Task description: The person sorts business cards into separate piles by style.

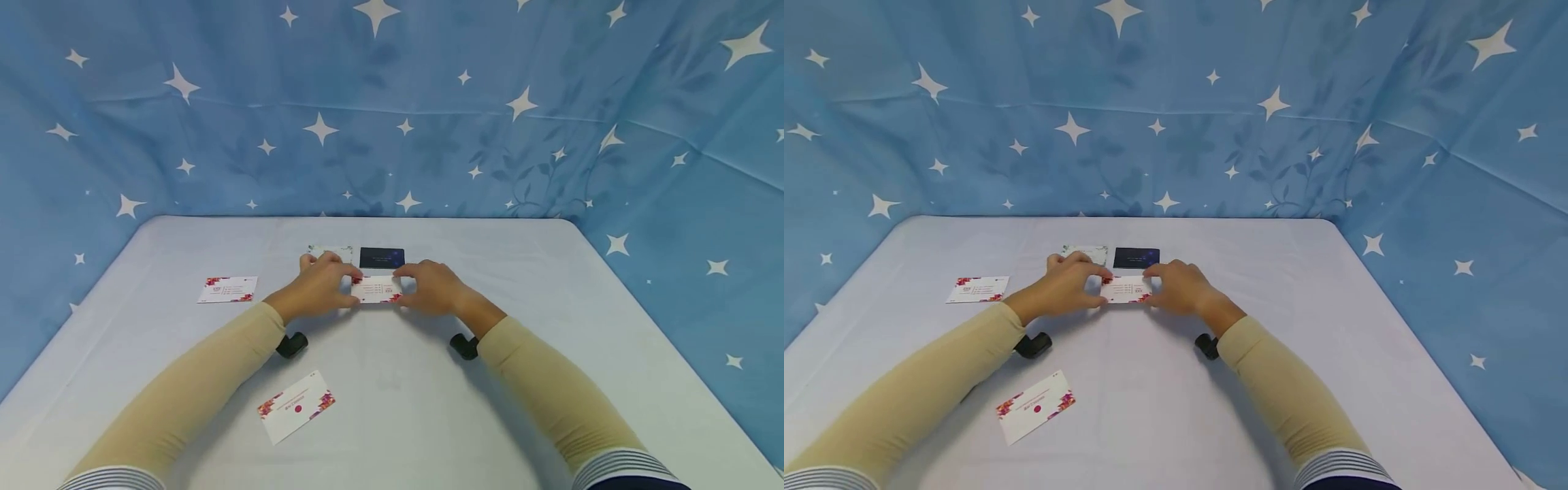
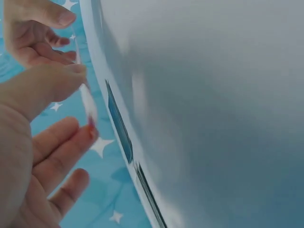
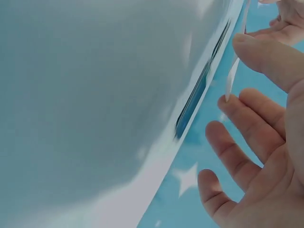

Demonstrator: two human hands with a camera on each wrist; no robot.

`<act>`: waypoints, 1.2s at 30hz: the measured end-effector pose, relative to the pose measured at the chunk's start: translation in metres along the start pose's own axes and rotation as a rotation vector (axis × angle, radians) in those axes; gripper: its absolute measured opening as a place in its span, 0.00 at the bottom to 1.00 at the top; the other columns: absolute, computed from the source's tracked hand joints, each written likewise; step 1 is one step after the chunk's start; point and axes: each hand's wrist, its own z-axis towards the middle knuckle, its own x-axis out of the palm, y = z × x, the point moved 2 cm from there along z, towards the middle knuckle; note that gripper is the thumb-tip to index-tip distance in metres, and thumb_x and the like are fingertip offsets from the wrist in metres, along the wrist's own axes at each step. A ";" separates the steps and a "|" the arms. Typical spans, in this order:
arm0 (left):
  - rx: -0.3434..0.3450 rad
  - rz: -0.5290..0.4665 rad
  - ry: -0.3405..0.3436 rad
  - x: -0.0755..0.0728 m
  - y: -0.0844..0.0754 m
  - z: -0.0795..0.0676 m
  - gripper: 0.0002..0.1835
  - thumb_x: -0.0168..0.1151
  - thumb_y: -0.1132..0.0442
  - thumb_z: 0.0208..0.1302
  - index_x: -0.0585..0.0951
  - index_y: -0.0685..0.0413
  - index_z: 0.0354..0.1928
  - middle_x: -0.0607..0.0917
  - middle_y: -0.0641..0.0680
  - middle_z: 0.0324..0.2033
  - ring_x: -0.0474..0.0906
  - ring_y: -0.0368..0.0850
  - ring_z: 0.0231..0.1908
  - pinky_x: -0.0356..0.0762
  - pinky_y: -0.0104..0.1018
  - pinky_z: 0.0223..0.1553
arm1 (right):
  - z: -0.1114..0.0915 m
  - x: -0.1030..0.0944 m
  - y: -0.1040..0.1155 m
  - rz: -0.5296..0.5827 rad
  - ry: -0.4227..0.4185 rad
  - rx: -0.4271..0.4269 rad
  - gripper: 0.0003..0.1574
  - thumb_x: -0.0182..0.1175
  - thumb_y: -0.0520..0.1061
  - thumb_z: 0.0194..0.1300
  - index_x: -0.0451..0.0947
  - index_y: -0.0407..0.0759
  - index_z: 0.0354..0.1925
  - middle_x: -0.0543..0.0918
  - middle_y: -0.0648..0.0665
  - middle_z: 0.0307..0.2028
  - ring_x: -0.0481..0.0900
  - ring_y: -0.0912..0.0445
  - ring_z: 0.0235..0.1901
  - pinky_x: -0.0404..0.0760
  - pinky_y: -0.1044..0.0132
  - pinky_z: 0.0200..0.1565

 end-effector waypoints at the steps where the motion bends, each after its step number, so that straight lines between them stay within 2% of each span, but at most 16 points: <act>1: -0.005 -0.007 0.004 0.002 -0.003 0.008 0.25 0.73 0.48 0.58 0.84 0.43 0.57 0.84 0.47 0.50 0.64 0.52 0.62 0.44 0.64 0.58 | -0.001 -0.003 -0.007 0.012 -0.007 0.014 0.36 0.68 0.56 0.63 0.75 0.51 0.67 0.78 0.42 0.61 0.73 0.45 0.60 0.69 0.44 0.61; 7: 0.000 -0.049 0.018 0.014 -0.019 0.045 0.26 0.72 0.46 0.60 0.82 0.42 0.60 0.83 0.45 0.53 0.62 0.50 0.65 0.39 0.63 0.62 | -0.009 -0.015 -0.045 0.114 -0.062 0.074 0.36 0.68 0.52 0.64 0.73 0.47 0.68 0.78 0.39 0.59 0.74 0.43 0.57 0.72 0.44 0.57; 14: -0.006 -0.111 0.022 0.025 -0.024 0.074 0.29 0.70 0.48 0.62 0.78 0.43 0.65 0.80 0.45 0.58 0.62 0.46 0.65 0.42 0.59 0.60 | -0.015 -0.024 -0.077 0.187 -0.100 0.120 0.36 0.66 0.50 0.64 0.72 0.46 0.68 0.77 0.37 0.60 0.73 0.41 0.57 0.75 0.47 0.52; 20: -0.008 -0.154 0.063 0.030 -0.029 0.086 0.35 0.71 0.45 0.62 0.73 0.41 0.70 0.76 0.48 0.63 0.59 0.50 0.67 0.47 0.57 0.57 | -0.012 -0.028 -0.092 0.187 -0.081 0.134 0.36 0.66 0.51 0.65 0.71 0.46 0.68 0.76 0.35 0.60 0.72 0.41 0.57 0.74 0.45 0.54; 24: -0.010 -0.156 0.049 0.030 -0.031 0.092 0.33 0.69 0.45 0.64 0.74 0.40 0.69 0.76 0.48 0.63 0.59 0.50 0.67 0.48 0.57 0.56 | -0.008 -0.034 -0.095 0.181 -0.079 0.142 0.36 0.66 0.50 0.64 0.71 0.45 0.68 0.76 0.35 0.61 0.72 0.40 0.58 0.73 0.44 0.56; 28: -0.013 -0.095 0.036 0.030 -0.036 0.102 0.32 0.69 0.46 0.64 0.75 0.40 0.69 0.79 0.46 0.60 0.60 0.49 0.66 0.48 0.57 0.56 | -0.002 -0.038 -0.099 0.185 -0.070 0.166 0.36 0.66 0.51 0.65 0.70 0.45 0.69 0.75 0.34 0.61 0.71 0.39 0.59 0.72 0.43 0.57; 32: -0.018 -0.020 0.067 0.030 -0.043 0.114 0.32 0.68 0.45 0.65 0.74 0.39 0.70 0.80 0.45 0.60 0.59 0.49 0.67 0.48 0.57 0.55 | 0.004 -0.037 -0.109 0.217 -0.045 0.216 0.36 0.65 0.50 0.66 0.69 0.47 0.70 0.73 0.34 0.62 0.70 0.39 0.59 0.72 0.43 0.57; 36: -0.050 -0.003 0.090 0.032 -0.044 0.123 0.32 0.67 0.47 0.66 0.73 0.39 0.71 0.79 0.44 0.61 0.59 0.49 0.66 0.48 0.56 0.55 | 0.011 -0.034 -0.116 0.237 -0.030 0.239 0.35 0.64 0.50 0.67 0.68 0.46 0.70 0.72 0.34 0.64 0.69 0.40 0.61 0.71 0.42 0.59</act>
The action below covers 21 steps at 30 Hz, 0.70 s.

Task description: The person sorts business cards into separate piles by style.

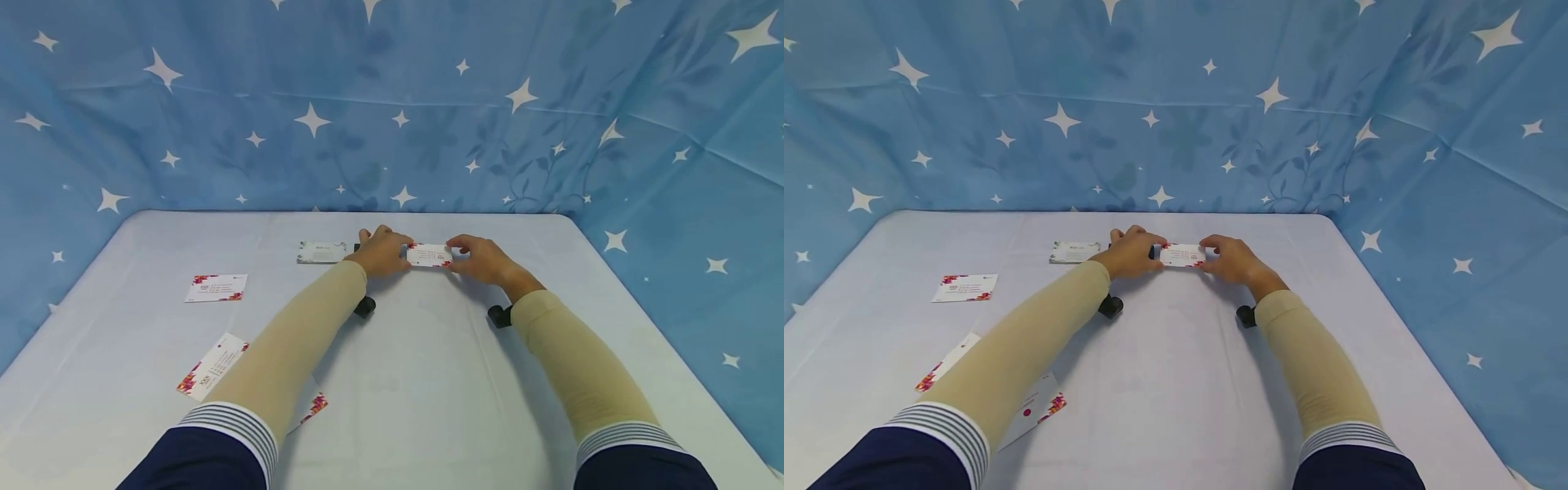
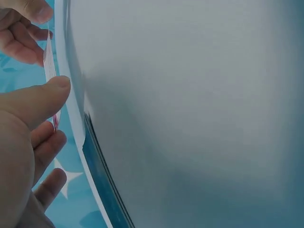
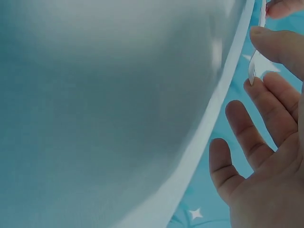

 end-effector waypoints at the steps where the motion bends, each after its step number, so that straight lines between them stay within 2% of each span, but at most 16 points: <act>1: -0.011 -0.004 0.004 0.000 0.000 0.002 0.32 0.67 0.48 0.66 0.73 0.39 0.71 0.79 0.44 0.61 0.59 0.49 0.66 0.48 0.56 0.55 | 0.002 0.000 -0.001 0.002 0.001 0.001 0.35 0.63 0.49 0.67 0.68 0.46 0.70 0.72 0.34 0.64 0.69 0.40 0.61 0.70 0.42 0.60; 8: -0.051 -0.038 0.026 0.002 0.001 0.006 0.29 0.65 0.53 0.68 0.74 0.41 0.70 0.78 0.47 0.62 0.59 0.50 0.66 0.49 0.55 0.57 | 0.011 0.004 -0.003 0.027 0.011 0.018 0.34 0.65 0.48 0.67 0.70 0.46 0.69 0.72 0.37 0.63 0.68 0.42 0.61 0.67 0.43 0.62; 13: -0.070 -0.042 0.024 0.003 0.004 0.005 0.30 0.65 0.53 0.68 0.72 0.42 0.72 0.78 0.47 0.62 0.58 0.50 0.66 0.49 0.55 0.57 | 0.016 0.006 0.000 0.015 0.026 0.032 0.35 0.65 0.49 0.66 0.70 0.46 0.69 0.73 0.37 0.62 0.68 0.42 0.60 0.66 0.43 0.62; 21: -0.067 -0.033 0.032 0.002 0.003 0.005 0.29 0.64 0.53 0.69 0.73 0.43 0.71 0.80 0.47 0.60 0.58 0.51 0.66 0.50 0.56 0.57 | 0.022 0.006 0.002 -0.017 0.053 0.041 0.35 0.65 0.49 0.68 0.68 0.47 0.70 0.70 0.37 0.66 0.67 0.42 0.62 0.64 0.42 0.64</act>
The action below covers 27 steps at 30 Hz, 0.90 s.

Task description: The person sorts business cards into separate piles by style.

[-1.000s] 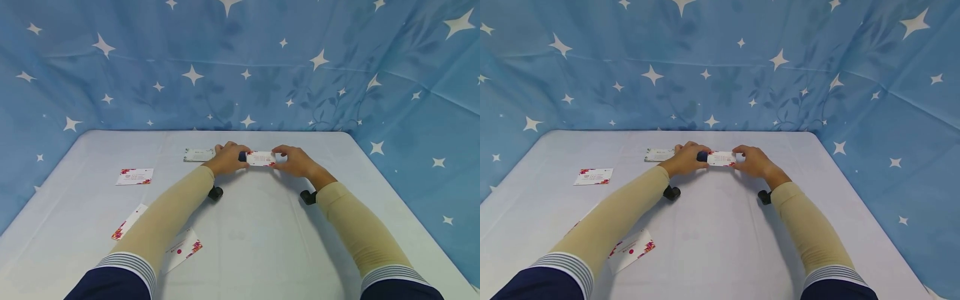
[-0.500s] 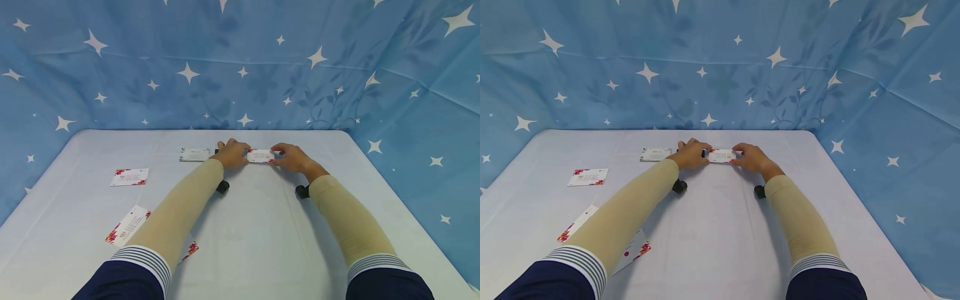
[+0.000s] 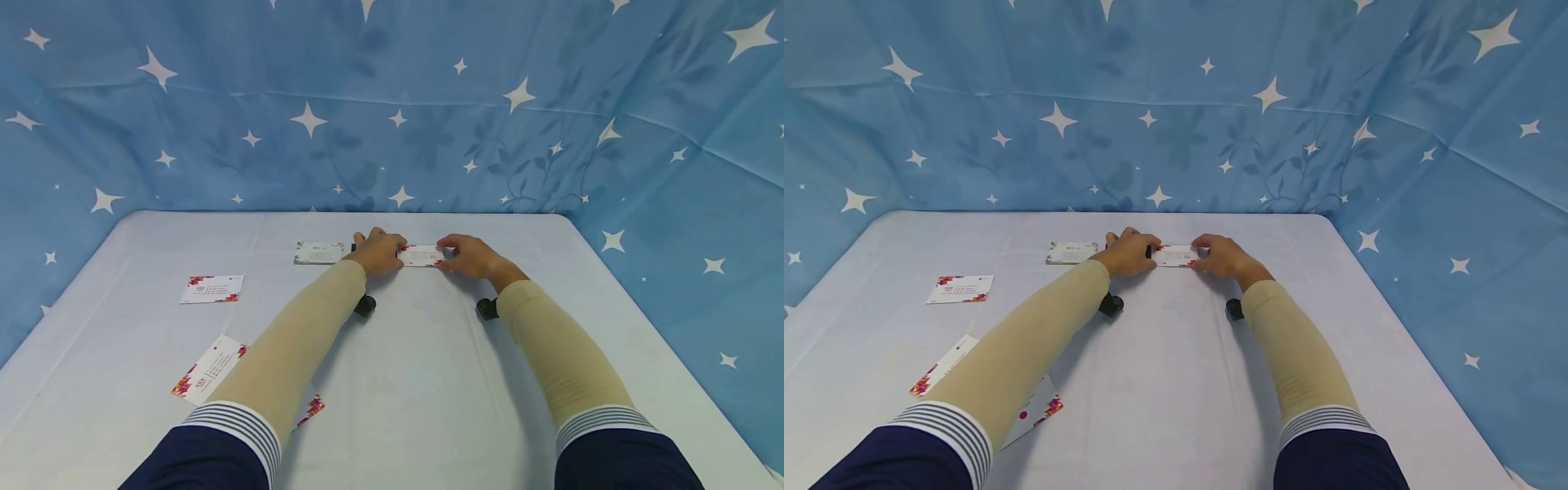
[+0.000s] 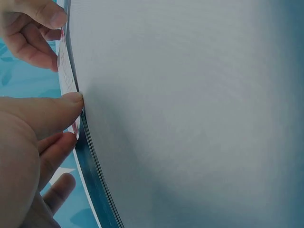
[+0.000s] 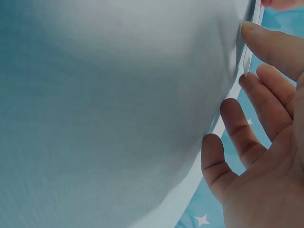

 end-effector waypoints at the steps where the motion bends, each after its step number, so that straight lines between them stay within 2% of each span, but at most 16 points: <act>1: -0.001 0.002 0.002 0.000 0.000 0.000 0.28 0.64 0.53 0.69 0.73 0.43 0.70 0.80 0.47 0.60 0.58 0.51 0.67 0.50 0.56 0.57 | 0.000 0.000 0.000 0.001 0.003 -0.002 0.36 0.65 0.49 0.68 0.68 0.48 0.70 0.70 0.37 0.66 0.67 0.41 0.62 0.64 0.42 0.64; 8: -0.013 0.002 0.000 -0.002 0.000 -0.002 0.29 0.64 0.53 0.69 0.73 0.44 0.71 0.81 0.47 0.59 0.58 0.52 0.67 0.49 0.57 0.58 | -0.001 0.001 0.004 -0.001 0.003 -0.020 0.36 0.63 0.47 0.70 0.66 0.46 0.72 0.67 0.37 0.69 0.65 0.41 0.66 0.60 0.42 0.67; 13: -0.004 -0.015 -0.012 -0.004 0.000 -0.007 0.30 0.64 0.53 0.68 0.73 0.43 0.71 0.84 0.46 0.52 0.57 0.52 0.68 0.49 0.57 0.57 | -0.004 0.002 0.007 0.002 -0.008 -0.025 0.35 0.62 0.48 0.70 0.67 0.45 0.72 0.68 0.37 0.69 0.67 0.41 0.64 0.64 0.43 0.65; 16: 0.010 -0.036 -0.008 -0.009 0.002 -0.014 0.30 0.65 0.51 0.68 0.72 0.43 0.71 0.84 0.45 0.52 0.56 0.51 0.68 0.48 0.57 0.57 | -0.009 0.004 0.010 0.020 -0.013 -0.022 0.35 0.62 0.48 0.70 0.67 0.46 0.71 0.69 0.37 0.68 0.68 0.41 0.63 0.67 0.44 0.63; 20: 0.014 -0.042 0.016 -0.019 0.008 -0.031 0.32 0.65 0.49 0.68 0.71 0.42 0.72 0.79 0.48 0.60 0.56 0.52 0.68 0.46 0.58 0.57 | -0.020 0.009 0.021 0.043 -0.008 -0.062 0.37 0.65 0.50 0.68 0.68 0.46 0.71 0.71 0.38 0.66 0.69 0.42 0.62 0.69 0.44 0.61; 24: -0.006 -0.035 0.019 -0.025 0.015 -0.055 0.33 0.67 0.48 0.66 0.71 0.41 0.72 0.75 0.51 0.63 0.57 0.52 0.67 0.46 0.58 0.57 | -0.035 0.016 0.040 0.031 0.005 -0.159 0.39 0.67 0.51 0.65 0.69 0.46 0.71 0.74 0.40 0.64 0.71 0.43 0.60 0.70 0.45 0.60; 27: -0.008 -0.038 0.013 -0.028 0.019 -0.077 0.34 0.69 0.48 0.64 0.73 0.42 0.71 0.77 0.52 0.62 0.59 0.52 0.66 0.47 0.58 0.56 | -0.047 0.023 0.056 0.008 0.008 -0.242 0.39 0.69 0.51 0.64 0.70 0.45 0.70 0.75 0.42 0.64 0.71 0.44 0.61 0.70 0.46 0.60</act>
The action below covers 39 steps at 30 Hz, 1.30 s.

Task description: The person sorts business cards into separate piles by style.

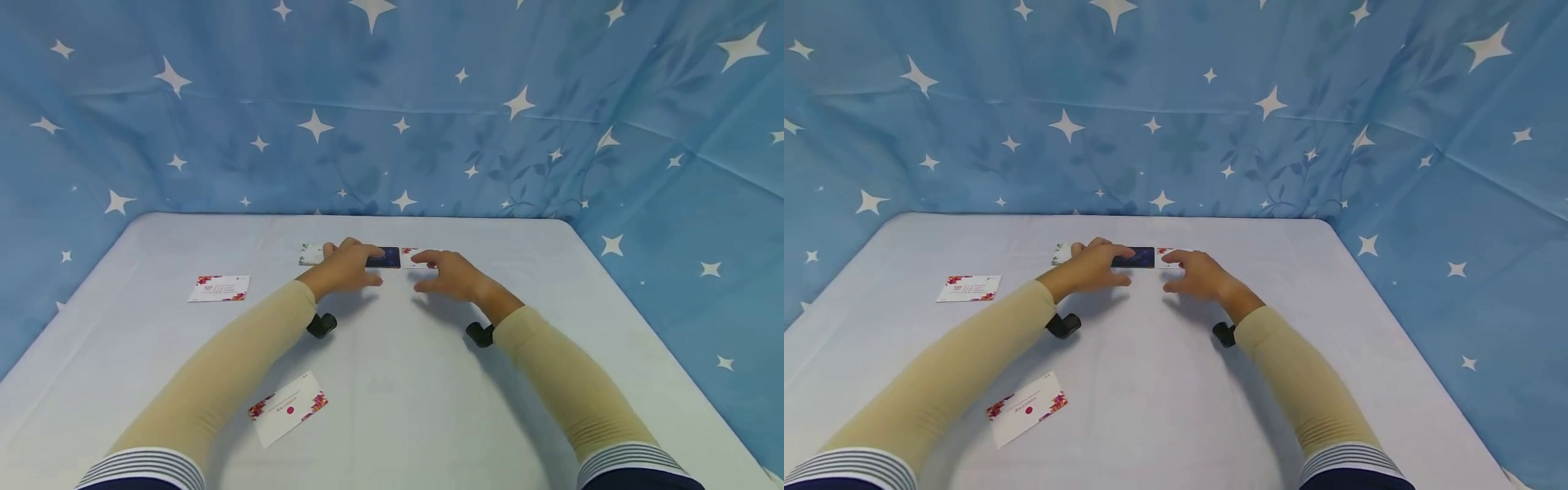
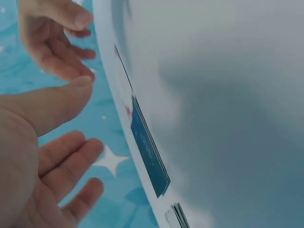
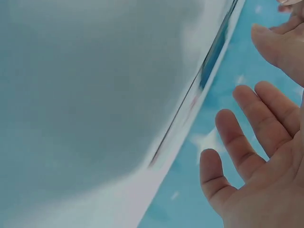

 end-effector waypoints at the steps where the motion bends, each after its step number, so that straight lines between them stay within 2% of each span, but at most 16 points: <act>1: 0.002 -0.001 -0.002 -0.001 0.001 -0.008 0.34 0.70 0.48 0.64 0.73 0.42 0.71 0.77 0.52 0.61 0.59 0.52 0.66 0.47 0.59 0.56 | -0.003 0.003 0.008 -0.009 0.003 -0.029 0.39 0.69 0.51 0.64 0.70 0.45 0.70 0.75 0.43 0.64 0.71 0.44 0.61 0.70 0.46 0.60; 7: 0.027 -0.006 -0.021 -0.003 0.007 -0.060 0.33 0.72 0.48 0.61 0.76 0.43 0.68 0.78 0.51 0.61 0.62 0.53 0.67 0.50 0.62 0.56 | -0.019 0.024 0.052 -0.051 0.029 -0.166 0.40 0.71 0.52 0.61 0.72 0.45 0.69 0.74 0.44 0.65 0.68 0.46 0.65 0.67 0.46 0.63; 15: 0.043 -0.044 -0.042 -0.004 0.022 -0.128 0.28 0.75 0.51 0.58 0.82 0.49 0.61 0.82 0.52 0.53 0.66 0.53 0.62 0.53 0.61 0.51 | -0.040 0.058 0.094 -0.110 0.114 -0.275 0.37 0.72 0.53 0.61 0.75 0.48 0.67 0.77 0.49 0.62 0.69 0.49 0.64 0.67 0.48 0.63; 20: 0.033 -0.049 -0.061 -0.001 0.034 -0.163 0.25 0.77 0.52 0.55 0.85 0.47 0.56 0.83 0.49 0.49 0.69 0.53 0.59 0.55 0.58 0.49 | -0.046 0.081 0.114 -0.219 0.193 -0.331 0.37 0.73 0.57 0.60 0.77 0.55 0.66 0.79 0.56 0.59 0.69 0.53 0.62 0.66 0.51 0.61; 24: 0.004 -0.053 -0.045 0.007 0.037 -0.187 0.23 0.78 0.51 0.52 0.87 0.44 0.52 0.81 0.45 0.45 0.70 0.49 0.56 0.52 0.59 0.52 | -0.050 0.097 0.130 -0.287 0.253 -0.424 0.35 0.72 0.58 0.59 0.78 0.58 0.64 0.80 0.62 0.56 0.70 0.57 0.60 0.67 0.55 0.59; 28: -0.020 -0.044 -0.019 0.017 0.038 -0.206 0.21 0.79 0.49 0.49 0.88 0.42 0.47 0.79 0.42 0.42 0.71 0.44 0.52 0.48 0.58 0.55 | -0.054 0.108 0.140 -0.278 0.316 -0.507 0.32 0.72 0.57 0.60 0.79 0.58 0.62 0.80 0.66 0.55 0.70 0.61 0.59 0.64 0.58 0.60; 32: 0.000 -0.014 -0.002 0.023 0.038 -0.217 0.21 0.80 0.49 0.47 0.89 0.42 0.45 0.79 0.41 0.42 0.72 0.42 0.50 0.48 0.58 0.54 | -0.057 0.113 0.142 -0.263 0.373 -0.513 0.31 0.73 0.57 0.60 0.80 0.60 0.61 0.79 0.68 0.54 0.68 0.64 0.60 0.62 0.59 0.62; 39: 0.061 0.023 -0.043 0.027 0.036 -0.213 0.26 0.79 0.50 0.47 0.87 0.47 0.51 0.82 0.42 0.44 0.72 0.45 0.55 0.51 0.60 0.52 | -0.058 0.110 0.138 -0.323 0.336 -0.454 0.31 0.73 0.58 0.59 0.80 0.61 0.60 0.79 0.68 0.53 0.69 0.60 0.60 0.63 0.58 0.60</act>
